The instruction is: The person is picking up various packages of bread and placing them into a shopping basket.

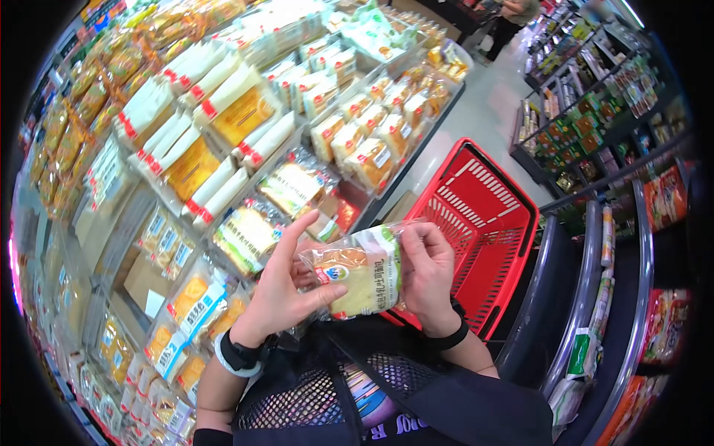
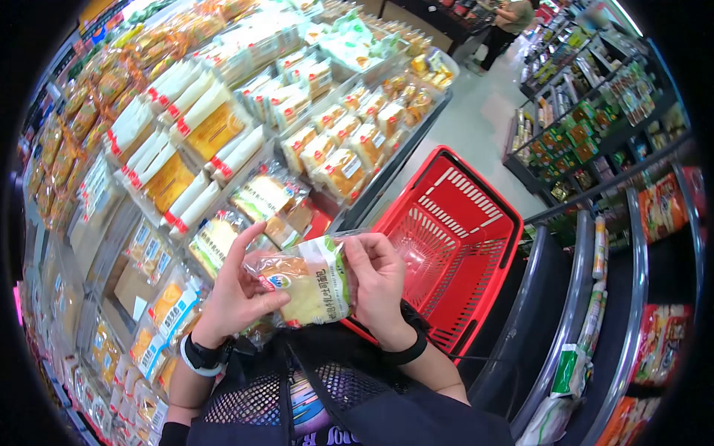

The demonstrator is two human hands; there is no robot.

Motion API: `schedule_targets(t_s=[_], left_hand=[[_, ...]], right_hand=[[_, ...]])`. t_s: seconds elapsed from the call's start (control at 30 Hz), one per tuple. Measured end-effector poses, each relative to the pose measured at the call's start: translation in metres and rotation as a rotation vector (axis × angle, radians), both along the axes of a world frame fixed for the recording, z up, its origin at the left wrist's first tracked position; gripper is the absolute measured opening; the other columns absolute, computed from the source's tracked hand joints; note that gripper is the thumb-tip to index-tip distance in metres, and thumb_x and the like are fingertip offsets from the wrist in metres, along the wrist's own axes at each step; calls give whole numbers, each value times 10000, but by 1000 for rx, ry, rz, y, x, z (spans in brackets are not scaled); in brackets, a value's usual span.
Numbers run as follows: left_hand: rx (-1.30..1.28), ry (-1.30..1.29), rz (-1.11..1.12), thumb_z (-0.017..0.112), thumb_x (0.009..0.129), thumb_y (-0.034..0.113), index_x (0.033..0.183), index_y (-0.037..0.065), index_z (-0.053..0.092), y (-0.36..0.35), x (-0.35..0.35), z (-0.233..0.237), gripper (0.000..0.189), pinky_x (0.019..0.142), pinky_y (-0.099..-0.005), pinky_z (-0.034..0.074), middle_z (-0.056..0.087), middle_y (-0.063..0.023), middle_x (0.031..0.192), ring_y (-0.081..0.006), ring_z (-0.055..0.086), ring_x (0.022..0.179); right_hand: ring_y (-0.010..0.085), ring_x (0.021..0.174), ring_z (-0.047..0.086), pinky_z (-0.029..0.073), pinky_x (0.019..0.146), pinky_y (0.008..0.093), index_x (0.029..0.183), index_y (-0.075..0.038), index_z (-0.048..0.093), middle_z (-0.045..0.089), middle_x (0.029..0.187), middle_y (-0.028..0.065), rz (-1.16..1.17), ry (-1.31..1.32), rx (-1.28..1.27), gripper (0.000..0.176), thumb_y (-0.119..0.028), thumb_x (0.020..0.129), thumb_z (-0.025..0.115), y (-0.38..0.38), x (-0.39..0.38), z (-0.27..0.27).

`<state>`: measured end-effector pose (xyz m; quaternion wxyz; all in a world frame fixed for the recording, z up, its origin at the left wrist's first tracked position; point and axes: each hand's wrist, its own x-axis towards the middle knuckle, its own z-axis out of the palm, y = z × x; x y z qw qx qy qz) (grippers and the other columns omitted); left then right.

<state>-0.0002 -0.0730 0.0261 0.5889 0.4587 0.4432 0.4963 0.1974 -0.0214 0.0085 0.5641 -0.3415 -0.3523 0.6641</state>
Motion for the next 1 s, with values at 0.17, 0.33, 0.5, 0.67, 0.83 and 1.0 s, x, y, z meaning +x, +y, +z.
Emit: schedule_targets(t_s=[0.17, 0.33, 0.5, 0.67, 0.83, 1.0], left_hand=[[-142, -193, 74, 614, 785, -51, 1440, 83, 194, 10, 8, -4, 789, 859, -330, 509, 601, -173, 1113, -212, 615, 1002], [-321, -329, 144, 575, 841, 27, 1234, 32, 415, 21, 0, -12, 425, 810, -324, 527, 616, -165, 1051, -212, 634, 938], [-428, -425, 182, 574, 870, 108, 1120, 7, 479, 25, 2, -26, 286, 794, -306, 529, 601, -93, 1013, -169, 632, 902], [-501, -475, 168, 536, 929, 199, 1145, 3, 484, 25, 9, -25, 296, 796, -301, 535, 601, -91, 1031, -157, 629, 916], [-210, 109, 160, 441, 985, 296, 1290, 58, 444, 18, -2, -17, 386, 719, -240, 508, 565, -39, 980, -95, 587, 815], [500, 271, 152, 581, 901, 102, 1104, 21, 616, 16, -6, -15, 222, 799, -257, 457, 565, -66, 985, -160, 554, 923]], right_hand=[[189, 1069, 519, 456, 860, 290, 1230, -35, 438, 450, 1268, 139, 82, -299, 84, 414, -217, 901, 611, 4, 10, -6], [330, 1273, 328, 344, 997, 441, 1327, -75, 421, 296, 1405, 188, 202, -841, 675, 868, -503, 661, 775, 4, 42, 10], [352, 1217, 432, 372, 1002, 451, 1230, -54, 513, 492, 1286, 161, 194, -973, 864, 739, -242, 598, 847, -1, 36, 17], [323, 1072, 567, 464, 912, 393, 1110, -22, 561, 598, 1140, 138, 98, -877, 963, 514, -55, 646, 780, 6, 34, 3], [252, 1052, 588, 465, 909, 353, 1116, -2, 538, 597, 1137, 155, 62, -662, 831, 429, -32, 736, 735, 3, 34, -2], [137, 920, 608, 482, 798, 276, 1097, -17, 556, 631, 1001, 78, -39, -570, 421, 397, -33, 746, 740, -5, 32, -9]])
